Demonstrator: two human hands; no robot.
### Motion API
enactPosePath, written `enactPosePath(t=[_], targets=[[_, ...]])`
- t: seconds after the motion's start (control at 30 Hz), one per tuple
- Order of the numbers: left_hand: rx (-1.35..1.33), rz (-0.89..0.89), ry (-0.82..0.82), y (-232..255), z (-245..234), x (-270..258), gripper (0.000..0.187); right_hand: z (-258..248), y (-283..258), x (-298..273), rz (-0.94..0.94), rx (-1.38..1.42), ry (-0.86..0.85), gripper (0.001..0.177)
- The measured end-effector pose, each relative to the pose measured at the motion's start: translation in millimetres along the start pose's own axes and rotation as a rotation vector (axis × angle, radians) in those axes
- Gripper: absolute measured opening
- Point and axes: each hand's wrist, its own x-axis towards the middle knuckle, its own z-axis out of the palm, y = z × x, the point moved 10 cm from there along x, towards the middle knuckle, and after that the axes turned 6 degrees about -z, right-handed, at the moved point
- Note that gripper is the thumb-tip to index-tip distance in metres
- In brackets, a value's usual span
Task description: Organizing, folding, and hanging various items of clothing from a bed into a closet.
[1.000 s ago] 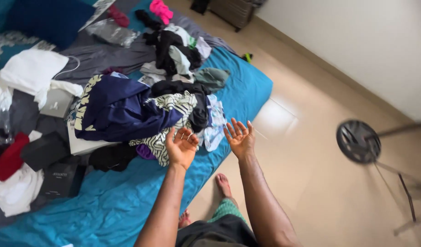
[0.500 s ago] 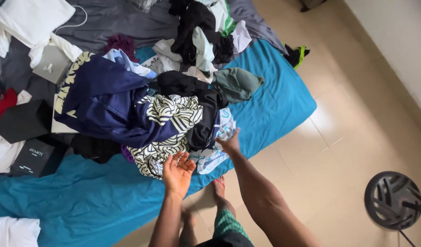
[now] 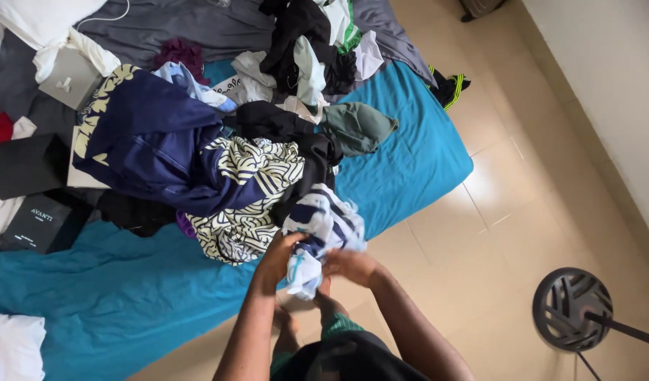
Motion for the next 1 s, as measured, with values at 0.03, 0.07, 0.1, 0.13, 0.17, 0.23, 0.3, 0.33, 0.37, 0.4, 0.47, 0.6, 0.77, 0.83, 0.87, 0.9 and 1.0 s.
enactPosePath(t=[0.03, 0.07, 0.1, 0.13, 0.17, 0.23, 0.3, 0.33, 0.37, 0.4, 0.47, 0.6, 0.77, 0.83, 0.87, 0.9, 1.0], targets=[[0.115, 0.028, -0.008, -1, -3, 4, 0.046, -32, 1, -2, -0.144, -0.316, 0.162, 0.027], [0.229, 0.055, -0.016, -3, -5, 8, 0.047, -59, -2, -9, -0.286, -0.632, 0.326, 0.026], [0.228, 0.055, -0.014, -9, -14, 12, 0.047, -51, -20, -4, -0.285, -0.631, 0.324, 0.026], [0.4, 0.043, -0.013, -17, -21, 16, 0.045, -76, -25, -13, -0.307, 0.092, 0.632, 0.034], [0.572, 0.031, -0.014, -25, -28, 20, 0.043, -82, -12, -23, -0.303, 0.834, 0.893, 0.043], [0.62, 0.003, -0.048, -25, -27, 2, 0.043, -88, 14, -9, -0.143, 0.662, 0.79, 0.044], [0.671, -0.022, -0.082, -17, -21, -27, 0.043, -70, 15, 5, 0.01, 0.488, 0.681, 0.044], [0.643, -0.046, -0.082, -11, -17, -48, 0.048, -52, -10, 12, -0.012, 0.218, 0.602, 0.042], [0.616, -0.065, -0.081, -2, -13, -67, 0.052, -31, -37, 22, -0.036, -0.052, 0.515, 0.039], [0.619, -0.057, -0.083, 2, -14, -74, 0.052, -20, -50, 25, -0.042, -0.057, 0.513, 0.039], [0.559, 0.039, -0.027, 19, -20, -89, 0.052, 16, -84, 36, -0.124, -0.216, 0.387, 0.05], [0.436, 0.227, 0.035, 42, -42, -107, 0.066, 106, -113, 48, 0.044, -0.507, 0.129, 0.061], [0.701, 0.152, -0.011, 33, -61, -118, 0.034, 115, -96, 63, -0.073, -0.625, 0.034, 0.067], [0.831, 0.194, 0.152, 52, -68, -149, 0.032, 112, -113, 59, -0.085, -0.651, 0.1, 0.064], [0.959, 0.217, 0.311, 64, -76, -166, 0.032, 105, -122, 55, -0.09, -0.665, 0.181, 0.063], [0.953, 0.225, 0.313, 61, -90, -165, 0.032, 86, -111, 61, -0.09, -0.672, 0.175, 0.063], [0.978, 0.391, 0.478, 63, -127, -178, 0.034, 35, -139, 51, -0.387, -1.162, 0.548, 0.043]])
